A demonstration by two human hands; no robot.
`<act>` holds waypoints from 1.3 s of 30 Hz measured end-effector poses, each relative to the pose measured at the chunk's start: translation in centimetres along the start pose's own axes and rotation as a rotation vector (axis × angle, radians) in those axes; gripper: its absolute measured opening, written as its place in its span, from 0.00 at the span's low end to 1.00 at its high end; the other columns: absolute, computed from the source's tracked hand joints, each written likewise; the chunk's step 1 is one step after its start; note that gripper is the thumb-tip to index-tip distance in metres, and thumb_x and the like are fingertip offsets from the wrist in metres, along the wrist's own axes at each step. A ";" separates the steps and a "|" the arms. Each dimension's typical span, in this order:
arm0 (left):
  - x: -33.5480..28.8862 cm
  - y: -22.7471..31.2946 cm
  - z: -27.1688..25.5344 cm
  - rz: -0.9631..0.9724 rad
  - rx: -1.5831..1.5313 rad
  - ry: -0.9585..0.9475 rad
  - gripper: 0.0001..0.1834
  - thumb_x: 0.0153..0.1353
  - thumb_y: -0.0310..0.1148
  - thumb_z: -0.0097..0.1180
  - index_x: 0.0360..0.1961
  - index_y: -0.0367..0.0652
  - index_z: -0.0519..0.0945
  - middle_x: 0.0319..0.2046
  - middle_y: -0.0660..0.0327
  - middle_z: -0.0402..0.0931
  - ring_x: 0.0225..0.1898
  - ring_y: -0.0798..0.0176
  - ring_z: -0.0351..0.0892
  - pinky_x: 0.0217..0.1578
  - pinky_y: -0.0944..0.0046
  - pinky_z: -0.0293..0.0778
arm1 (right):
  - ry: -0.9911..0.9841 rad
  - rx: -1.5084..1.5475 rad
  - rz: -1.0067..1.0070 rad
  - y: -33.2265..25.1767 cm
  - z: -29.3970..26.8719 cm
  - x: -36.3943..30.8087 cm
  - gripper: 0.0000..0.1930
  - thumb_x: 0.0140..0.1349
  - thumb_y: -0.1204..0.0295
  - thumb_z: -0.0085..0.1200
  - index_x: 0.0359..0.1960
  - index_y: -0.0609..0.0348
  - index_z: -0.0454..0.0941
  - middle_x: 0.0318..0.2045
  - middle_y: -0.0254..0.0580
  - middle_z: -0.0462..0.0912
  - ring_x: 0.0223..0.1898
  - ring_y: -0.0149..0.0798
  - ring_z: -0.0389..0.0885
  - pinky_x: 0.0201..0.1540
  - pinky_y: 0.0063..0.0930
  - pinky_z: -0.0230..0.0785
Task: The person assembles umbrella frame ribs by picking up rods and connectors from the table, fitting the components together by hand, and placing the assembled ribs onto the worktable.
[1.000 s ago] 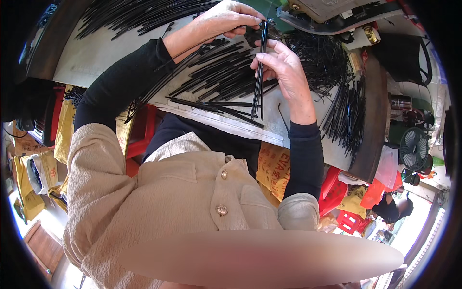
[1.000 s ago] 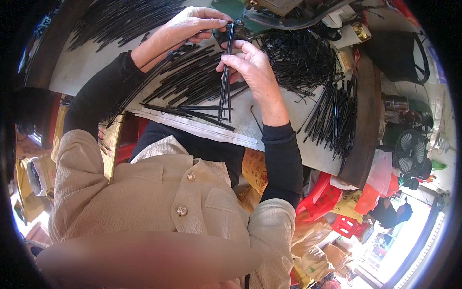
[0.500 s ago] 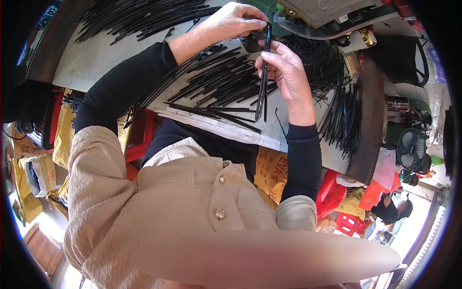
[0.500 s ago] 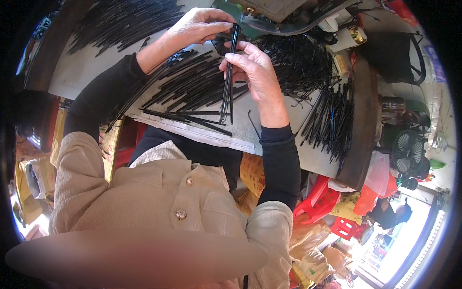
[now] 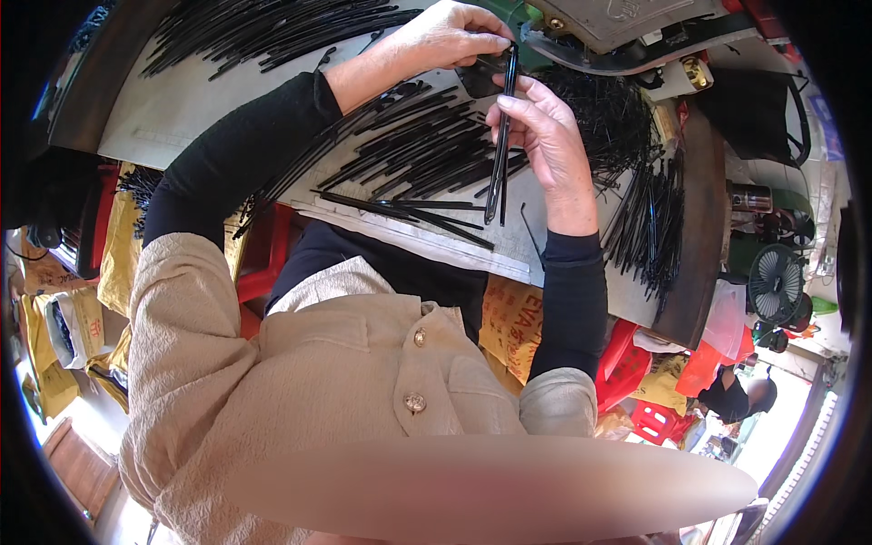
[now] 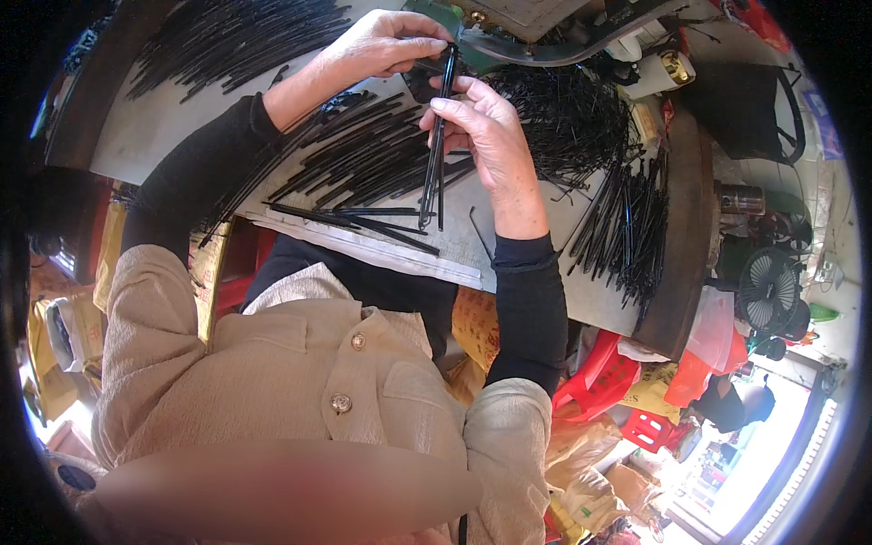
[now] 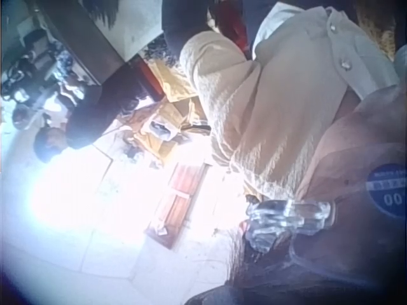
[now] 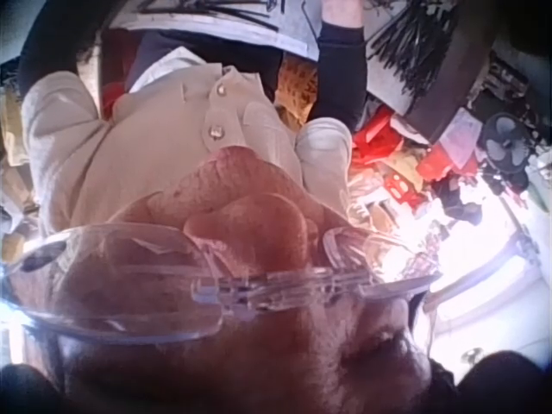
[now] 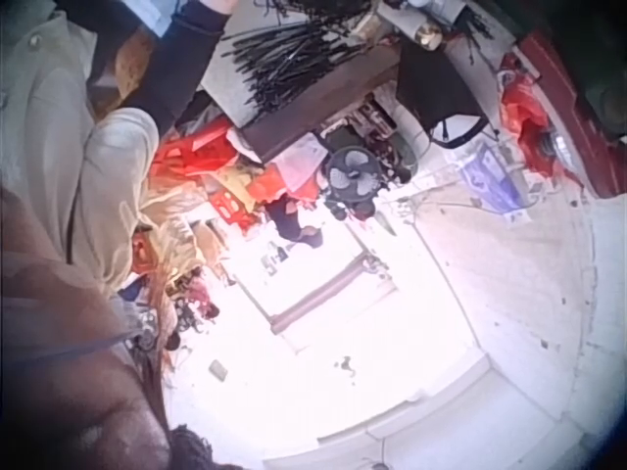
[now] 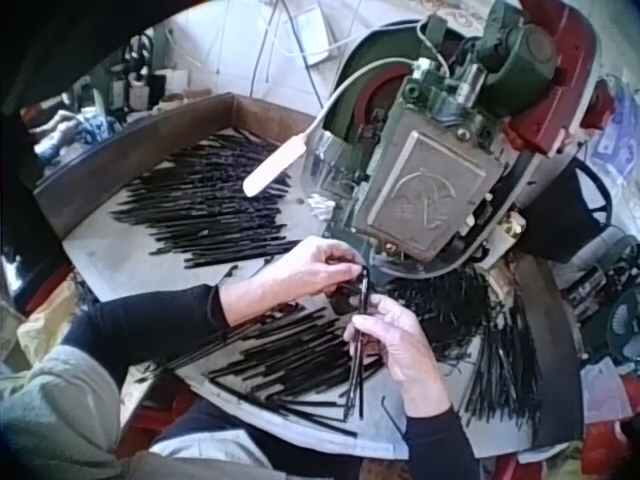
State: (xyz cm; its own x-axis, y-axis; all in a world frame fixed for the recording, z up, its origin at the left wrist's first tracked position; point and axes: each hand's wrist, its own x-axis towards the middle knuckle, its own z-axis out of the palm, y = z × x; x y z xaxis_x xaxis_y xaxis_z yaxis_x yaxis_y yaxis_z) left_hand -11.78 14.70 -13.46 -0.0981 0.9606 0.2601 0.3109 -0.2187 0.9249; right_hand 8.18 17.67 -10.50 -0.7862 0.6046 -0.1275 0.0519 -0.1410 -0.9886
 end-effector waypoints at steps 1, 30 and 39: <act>-0.1 0.4 0.0 0.005 0.025 0.016 0.17 0.62 0.41 0.54 0.48 0.43 0.78 0.13 0.70 0.65 0.13 0.79 0.60 0.12 0.78 0.53 | 0.001 0.003 -0.003 0.0 0.0 0.0 0.18 0.57 0.69 0.54 0.48 0.65 0.69 0.25 0.40 0.80 0.23 0.28 0.78 0.24 0.15 0.69; -0.7 1.5 -0.2 -0.230 -0.139 -0.009 0.21 0.59 0.46 0.57 0.36 0.35 0.81 0.12 0.69 0.63 0.10 0.78 0.61 0.10 0.76 0.50 | 0.139 0.159 -0.002 0.9 1.1 0.4 0.09 0.58 0.70 0.54 0.39 0.59 0.74 0.23 0.35 0.78 0.21 0.25 0.75 0.24 0.16 0.70; -1.0 2.1 -0.8 -0.239 -0.214 -0.105 0.20 0.62 0.45 0.52 0.40 0.37 0.79 0.22 0.62 0.74 0.17 0.72 0.74 0.16 0.79 0.68 | 0.155 0.147 -0.045 0.5 1.2 0.6 0.11 0.57 0.72 0.56 0.38 0.63 0.72 0.22 0.39 0.78 0.17 0.25 0.71 0.19 0.16 0.62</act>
State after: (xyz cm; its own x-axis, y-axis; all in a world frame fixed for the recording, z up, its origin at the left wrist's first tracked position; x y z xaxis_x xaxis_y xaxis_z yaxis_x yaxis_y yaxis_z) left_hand -11.74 13.12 -11.53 -0.0431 0.9990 0.0089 0.0840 -0.0053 0.9965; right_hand 7.01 17.01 -10.97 -0.6807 0.7249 -0.1058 -0.0803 -0.2173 -0.9728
